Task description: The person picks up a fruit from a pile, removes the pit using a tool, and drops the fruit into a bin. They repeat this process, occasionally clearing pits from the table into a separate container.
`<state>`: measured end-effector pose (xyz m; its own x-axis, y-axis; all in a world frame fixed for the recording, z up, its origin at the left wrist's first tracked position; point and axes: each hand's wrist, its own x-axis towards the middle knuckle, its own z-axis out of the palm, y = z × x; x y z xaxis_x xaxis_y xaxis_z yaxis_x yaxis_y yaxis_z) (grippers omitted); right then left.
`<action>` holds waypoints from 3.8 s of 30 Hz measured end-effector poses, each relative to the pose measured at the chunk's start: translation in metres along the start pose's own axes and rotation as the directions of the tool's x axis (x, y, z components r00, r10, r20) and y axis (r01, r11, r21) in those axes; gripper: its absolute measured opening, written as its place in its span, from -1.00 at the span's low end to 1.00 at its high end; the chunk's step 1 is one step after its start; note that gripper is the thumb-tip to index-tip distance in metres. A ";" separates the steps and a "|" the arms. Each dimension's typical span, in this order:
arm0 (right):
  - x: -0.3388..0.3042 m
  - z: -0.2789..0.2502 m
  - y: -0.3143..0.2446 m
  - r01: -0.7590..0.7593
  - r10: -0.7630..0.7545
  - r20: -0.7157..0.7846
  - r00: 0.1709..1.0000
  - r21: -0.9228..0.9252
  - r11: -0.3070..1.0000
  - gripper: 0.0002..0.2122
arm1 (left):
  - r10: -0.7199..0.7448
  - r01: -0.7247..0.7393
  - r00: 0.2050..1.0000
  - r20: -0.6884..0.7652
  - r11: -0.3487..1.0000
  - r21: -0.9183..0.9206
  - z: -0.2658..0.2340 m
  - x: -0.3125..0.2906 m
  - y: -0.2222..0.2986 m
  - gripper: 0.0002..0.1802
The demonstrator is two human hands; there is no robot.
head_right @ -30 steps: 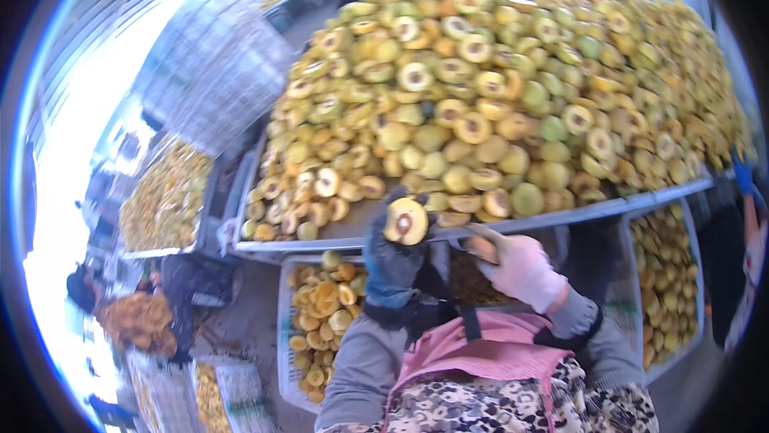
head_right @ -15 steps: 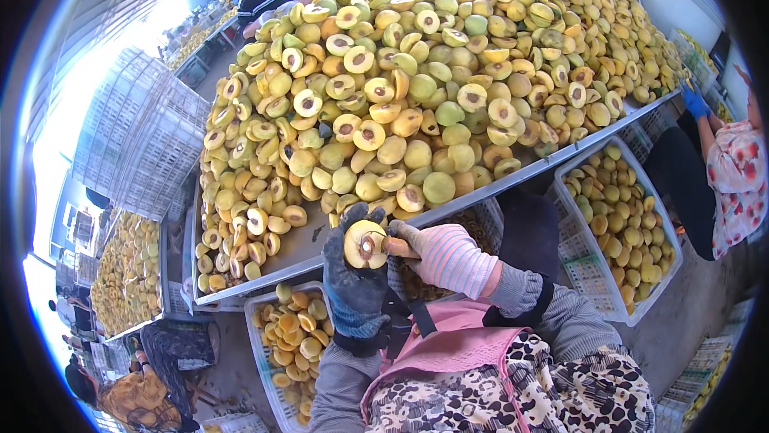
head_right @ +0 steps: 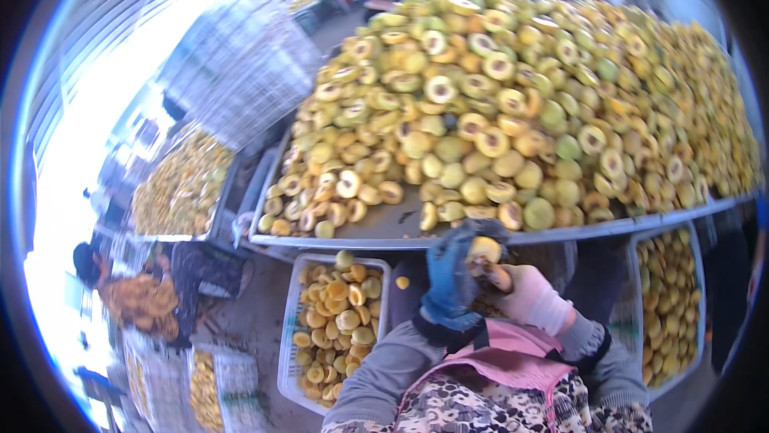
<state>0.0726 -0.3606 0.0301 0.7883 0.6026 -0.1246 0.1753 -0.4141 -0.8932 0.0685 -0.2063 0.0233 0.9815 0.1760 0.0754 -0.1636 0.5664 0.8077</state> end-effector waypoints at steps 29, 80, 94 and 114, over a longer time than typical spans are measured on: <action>-0.017 -0.017 0.084 -0.288 0.431 0.075 0.899 -0.639 0.713 -0.78 | -0.114 0.038 0.992 0.050 0.662 0.748 -0.142 -0.062 0.105 -0.59; 0.010 0.060 -0.012 0.005 0.011 0.022 1.000 -0.619 0.785 -0.60 | 0.442 -0.461 0.880 -0.174 0.883 -0.086 -0.112 -0.001 -0.002 -0.61; 0.024 0.009 -0.014 -0.042 -0.021 -0.099 0.995 -0.602 0.797 -0.51 | -0.033 0.023 0.996 -0.084 0.992 -0.127 -0.053 0.003 0.001 -0.51; 0.022 0.003 0.062 -0.079 0.067 -0.042 0.997 -0.437 0.896 -0.55 | -0.272 0.262 0.937 -0.221 0.962 -0.071 -0.010 0.007 -0.046 -0.58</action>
<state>0.0988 -0.3708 -0.0292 0.8226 0.5438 -0.1661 0.3526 -0.7170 -0.6013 0.0818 -0.2235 -0.0194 0.9419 0.1888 -0.2780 0.0930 0.6484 0.7556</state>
